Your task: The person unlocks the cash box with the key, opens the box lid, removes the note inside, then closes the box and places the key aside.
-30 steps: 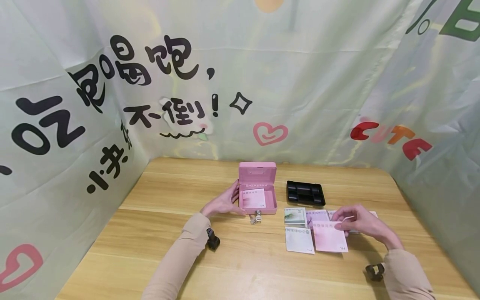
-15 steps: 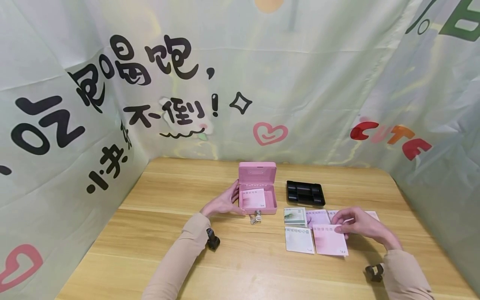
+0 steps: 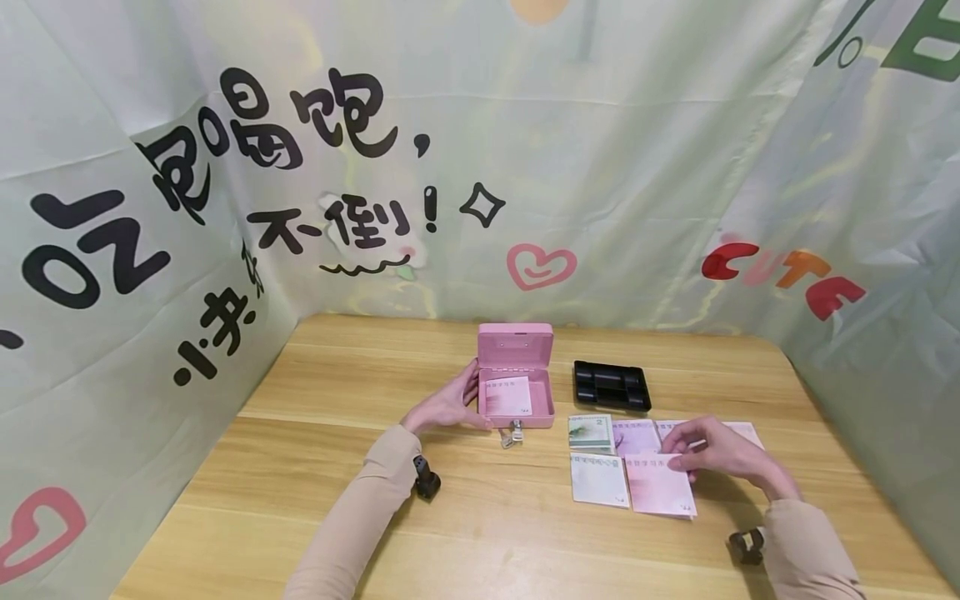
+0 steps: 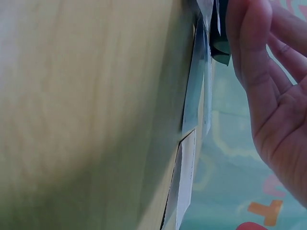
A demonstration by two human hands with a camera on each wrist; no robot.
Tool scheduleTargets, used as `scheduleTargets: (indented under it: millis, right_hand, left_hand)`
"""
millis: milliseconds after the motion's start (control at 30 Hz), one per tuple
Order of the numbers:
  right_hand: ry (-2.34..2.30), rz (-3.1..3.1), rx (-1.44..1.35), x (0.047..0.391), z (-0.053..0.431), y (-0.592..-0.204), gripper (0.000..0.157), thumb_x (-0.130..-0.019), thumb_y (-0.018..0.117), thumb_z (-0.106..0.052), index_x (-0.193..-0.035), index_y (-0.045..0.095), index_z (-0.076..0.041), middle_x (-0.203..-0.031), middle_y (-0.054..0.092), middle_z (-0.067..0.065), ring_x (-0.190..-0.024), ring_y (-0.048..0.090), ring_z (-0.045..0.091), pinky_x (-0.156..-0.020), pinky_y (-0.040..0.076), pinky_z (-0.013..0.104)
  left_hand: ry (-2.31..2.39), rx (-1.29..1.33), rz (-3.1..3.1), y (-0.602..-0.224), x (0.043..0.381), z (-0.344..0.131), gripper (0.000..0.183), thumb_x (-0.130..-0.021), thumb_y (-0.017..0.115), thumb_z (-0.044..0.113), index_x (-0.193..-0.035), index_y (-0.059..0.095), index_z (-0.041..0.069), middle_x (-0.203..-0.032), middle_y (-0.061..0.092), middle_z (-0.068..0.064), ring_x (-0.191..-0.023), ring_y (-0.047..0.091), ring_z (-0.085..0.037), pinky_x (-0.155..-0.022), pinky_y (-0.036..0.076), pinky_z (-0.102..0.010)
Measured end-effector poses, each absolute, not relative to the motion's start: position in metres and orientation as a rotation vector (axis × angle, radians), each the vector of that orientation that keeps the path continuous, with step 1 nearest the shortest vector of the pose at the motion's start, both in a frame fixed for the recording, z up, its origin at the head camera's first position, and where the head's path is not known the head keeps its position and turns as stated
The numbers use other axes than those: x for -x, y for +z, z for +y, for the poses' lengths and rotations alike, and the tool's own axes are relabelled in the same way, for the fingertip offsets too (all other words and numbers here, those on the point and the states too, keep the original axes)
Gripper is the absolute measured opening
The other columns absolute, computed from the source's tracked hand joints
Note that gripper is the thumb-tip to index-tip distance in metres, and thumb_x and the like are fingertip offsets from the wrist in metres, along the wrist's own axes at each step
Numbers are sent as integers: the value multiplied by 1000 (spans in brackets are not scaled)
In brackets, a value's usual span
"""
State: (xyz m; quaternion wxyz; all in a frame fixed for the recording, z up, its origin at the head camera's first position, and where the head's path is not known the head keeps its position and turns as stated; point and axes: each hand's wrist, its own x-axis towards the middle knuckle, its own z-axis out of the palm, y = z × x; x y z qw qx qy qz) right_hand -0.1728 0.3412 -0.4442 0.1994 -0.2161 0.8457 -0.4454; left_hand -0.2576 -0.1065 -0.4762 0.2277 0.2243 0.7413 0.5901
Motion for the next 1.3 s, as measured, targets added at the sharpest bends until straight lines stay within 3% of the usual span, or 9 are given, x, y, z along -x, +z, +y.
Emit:
scheduleTargets:
  millis: [367,533,767,1300]
  right_hand:
    - [-1223,2345,698,174,341,-448,17,-88,70,0,-96,64,14,-80,68,5,-62,59,0,-52,59,25]
    - [-1207,2356,656,175,340,-448,18,-88,71,-1,-96,64,13,-79,66,0,-62,59,1,-53,59,25]
    - [-1203,2359,591,173,338,-447,20,-86,72,-1,-98,64,13,-81,65,4,-64,59,2,-54,60,25]
    - [-1194,2401,549,173,340,-447,24,-87,73,-4,-100,63,13,-77,67,2,-62,62,4,-54,60,25]
  left_hand:
    - [1622,-627,2035,-475,258,-106,130,-71,78,-14,-159,-16,5,-170,-6,-19,-158,5,-37,-132,12,-45]
    - [1624,-620,2044,-476,258,-106,130,-71,78,-13,-160,-15,4,-170,-5,-19,-158,6,-37,-131,13,-45]
    - [1616,-603,2052,-476,258,-107,129,-73,79,-12,-160,-14,7,-171,-4,-16,-159,6,-33,-132,14,-41]
    - [1618,-623,2047,-477,258,-107,129,-73,79,-11,-160,-14,5,-170,-6,-20,-158,7,-38,-131,13,-46]
